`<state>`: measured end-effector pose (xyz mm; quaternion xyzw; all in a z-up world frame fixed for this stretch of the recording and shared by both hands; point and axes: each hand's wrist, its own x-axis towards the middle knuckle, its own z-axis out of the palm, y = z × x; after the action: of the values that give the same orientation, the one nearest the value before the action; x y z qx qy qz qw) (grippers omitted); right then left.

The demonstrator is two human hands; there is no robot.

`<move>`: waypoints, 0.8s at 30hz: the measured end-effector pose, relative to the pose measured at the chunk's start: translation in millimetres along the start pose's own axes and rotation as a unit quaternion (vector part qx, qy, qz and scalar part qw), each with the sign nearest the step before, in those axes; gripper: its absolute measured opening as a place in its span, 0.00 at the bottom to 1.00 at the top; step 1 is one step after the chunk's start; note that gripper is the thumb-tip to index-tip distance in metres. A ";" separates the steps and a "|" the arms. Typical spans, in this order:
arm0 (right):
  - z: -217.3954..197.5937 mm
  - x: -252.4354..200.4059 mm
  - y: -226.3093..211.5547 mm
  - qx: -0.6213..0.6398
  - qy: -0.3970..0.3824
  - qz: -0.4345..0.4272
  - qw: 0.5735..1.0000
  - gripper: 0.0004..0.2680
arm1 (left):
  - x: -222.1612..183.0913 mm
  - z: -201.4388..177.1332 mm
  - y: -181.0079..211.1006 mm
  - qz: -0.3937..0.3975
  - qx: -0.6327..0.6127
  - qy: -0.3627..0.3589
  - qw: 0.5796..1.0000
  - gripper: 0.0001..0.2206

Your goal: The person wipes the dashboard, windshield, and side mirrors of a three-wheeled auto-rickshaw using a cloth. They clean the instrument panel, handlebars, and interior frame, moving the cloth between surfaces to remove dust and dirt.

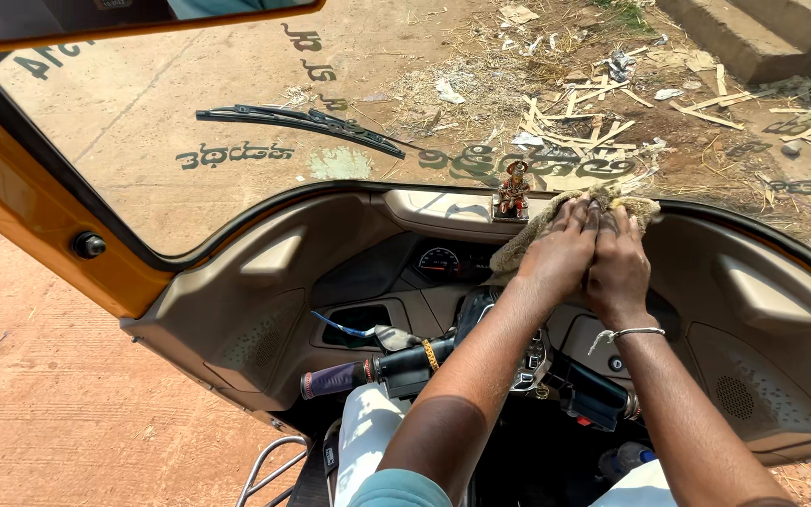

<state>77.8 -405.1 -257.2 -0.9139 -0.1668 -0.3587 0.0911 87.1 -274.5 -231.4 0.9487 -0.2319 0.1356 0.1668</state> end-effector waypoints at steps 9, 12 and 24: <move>-31.1 19.7 -36.4 0.082 0.006 -0.018 0.996 0.22 | -20.2 -25.3 -3.7 -0.007 0.061 0.002 0.998 0.41; -35.2 12.9 -12.4 0.101 -0.025 0.031 0.994 0.20 | -6.8 -21.2 10.0 -0.010 0.012 -0.051 0.999 0.47; 7.6 -20.8 106.6 0.003 -0.055 0.106 0.993 0.19 | 38.5 -4.3 80.9 0.068 0.058 -0.161 0.983 0.52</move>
<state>107.7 -506.7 -282.0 -0.9445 -0.0752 -0.2957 0.1219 80.0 -355.7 -194.1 0.9481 -0.3116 0.0051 0.0626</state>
